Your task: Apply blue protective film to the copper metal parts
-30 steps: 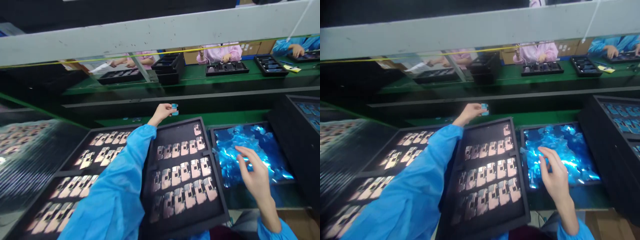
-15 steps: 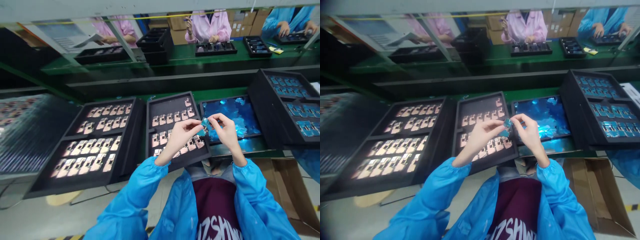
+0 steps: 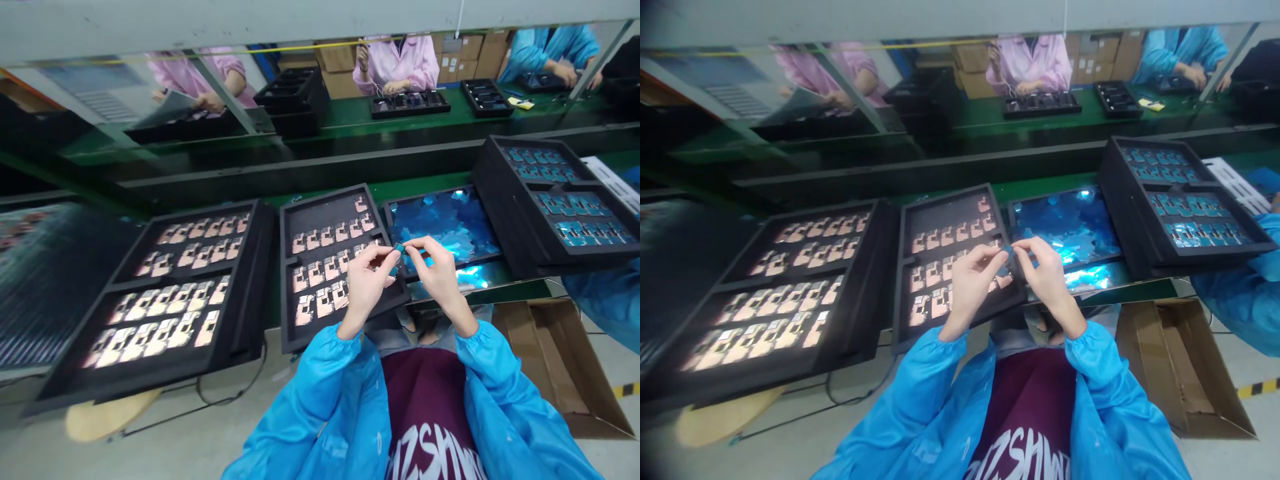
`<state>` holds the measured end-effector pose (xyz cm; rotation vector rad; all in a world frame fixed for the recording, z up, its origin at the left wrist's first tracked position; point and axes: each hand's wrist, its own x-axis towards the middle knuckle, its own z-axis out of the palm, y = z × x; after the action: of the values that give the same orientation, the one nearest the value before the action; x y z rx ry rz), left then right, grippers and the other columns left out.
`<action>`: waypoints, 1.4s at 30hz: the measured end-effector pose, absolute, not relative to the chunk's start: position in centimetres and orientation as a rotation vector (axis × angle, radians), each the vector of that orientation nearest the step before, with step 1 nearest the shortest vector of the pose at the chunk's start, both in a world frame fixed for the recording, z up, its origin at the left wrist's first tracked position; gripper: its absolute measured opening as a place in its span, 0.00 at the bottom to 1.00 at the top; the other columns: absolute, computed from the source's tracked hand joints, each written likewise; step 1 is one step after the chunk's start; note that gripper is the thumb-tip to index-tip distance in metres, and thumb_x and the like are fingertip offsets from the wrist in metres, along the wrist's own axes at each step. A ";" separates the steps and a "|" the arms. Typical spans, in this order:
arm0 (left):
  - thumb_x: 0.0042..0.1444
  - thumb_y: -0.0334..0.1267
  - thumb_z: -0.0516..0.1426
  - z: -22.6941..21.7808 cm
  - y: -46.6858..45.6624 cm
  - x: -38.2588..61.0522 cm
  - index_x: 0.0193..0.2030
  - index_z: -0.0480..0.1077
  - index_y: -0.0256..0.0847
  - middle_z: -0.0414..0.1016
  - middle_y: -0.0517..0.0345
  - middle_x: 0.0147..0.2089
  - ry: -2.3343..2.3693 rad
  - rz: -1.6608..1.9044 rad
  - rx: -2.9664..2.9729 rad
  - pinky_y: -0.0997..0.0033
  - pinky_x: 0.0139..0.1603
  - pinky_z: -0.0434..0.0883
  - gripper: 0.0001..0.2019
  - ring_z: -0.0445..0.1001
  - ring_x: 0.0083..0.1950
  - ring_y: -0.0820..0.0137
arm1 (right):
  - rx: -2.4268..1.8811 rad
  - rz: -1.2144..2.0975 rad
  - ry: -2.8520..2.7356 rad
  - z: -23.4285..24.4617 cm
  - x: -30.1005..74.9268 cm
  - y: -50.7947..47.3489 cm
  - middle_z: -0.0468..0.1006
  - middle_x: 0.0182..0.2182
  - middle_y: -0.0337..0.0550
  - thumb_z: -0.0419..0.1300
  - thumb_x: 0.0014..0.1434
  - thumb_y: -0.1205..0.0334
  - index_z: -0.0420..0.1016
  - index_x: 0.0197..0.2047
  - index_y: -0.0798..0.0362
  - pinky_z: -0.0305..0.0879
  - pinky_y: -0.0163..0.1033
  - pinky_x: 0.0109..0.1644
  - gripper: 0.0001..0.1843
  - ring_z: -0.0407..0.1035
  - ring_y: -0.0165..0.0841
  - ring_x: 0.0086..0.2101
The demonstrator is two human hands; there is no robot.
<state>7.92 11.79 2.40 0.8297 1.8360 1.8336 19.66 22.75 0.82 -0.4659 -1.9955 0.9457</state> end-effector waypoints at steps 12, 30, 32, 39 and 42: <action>0.53 0.47 0.75 1.5 11.0 7.7 0.48 0.88 0.48 0.86 0.51 0.54 1.575 1.703 0.595 0.68 0.42 0.78 0.17 0.81 0.57 0.55 | -0.433 0.518 -2.011 -0.2 20.3 22.6 0.85 0.46 0.49 0.62 0.75 0.64 0.85 0.55 0.45 0.81 0.46 0.51 0.11 0.80 0.40 0.47; 0.53 0.37 0.77 0.4 11.4 5.0 0.46 0.83 0.39 0.85 0.53 0.48 1.029 1.798 0.295 0.70 0.50 0.78 0.16 0.82 0.46 0.68 | -0.034 0.176 -2.186 -0.2 22.0 22.7 0.88 0.48 0.48 0.58 0.74 0.74 0.81 0.57 0.50 0.80 0.47 0.57 0.16 0.81 0.41 0.51; 0.53 0.34 0.76 0.0 11.6 3.7 0.46 0.81 0.39 0.85 0.52 0.48 1.081 1.827 0.253 0.67 0.54 0.79 0.15 0.83 0.47 0.68 | -0.029 0.203 -2.206 -0.9 22.3 22.7 0.88 0.48 0.49 0.57 0.74 0.75 0.80 0.57 0.49 0.80 0.48 0.57 0.16 0.81 0.41 0.50; 0.58 0.30 0.68 0.8 14.3 -7.9 0.43 0.78 0.35 0.84 0.50 0.38 1.687 1.872 0.345 0.64 0.51 0.81 0.08 0.83 0.41 0.67 | -0.558 0.647 -2.007 -3.5 20.4 26.4 0.85 0.42 0.49 0.57 0.76 0.61 0.80 0.48 0.48 0.76 0.45 0.44 0.10 0.79 0.41 0.43; 0.54 0.27 0.68 0.9 16.6 -13.1 0.44 0.76 0.35 0.81 0.54 0.34 2.046 1.677 0.382 0.69 0.43 0.78 0.11 0.81 0.35 0.69 | -0.852 0.899 -1.978 -4.6 18.5 30.8 0.85 0.40 0.50 0.56 0.73 0.54 0.80 0.46 0.51 0.75 0.44 0.44 0.14 0.78 0.41 0.40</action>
<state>-13.06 16.61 0.86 0.3823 2.0464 1.6768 18.52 30.76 -4.62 -0.8517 -1.9777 0.8985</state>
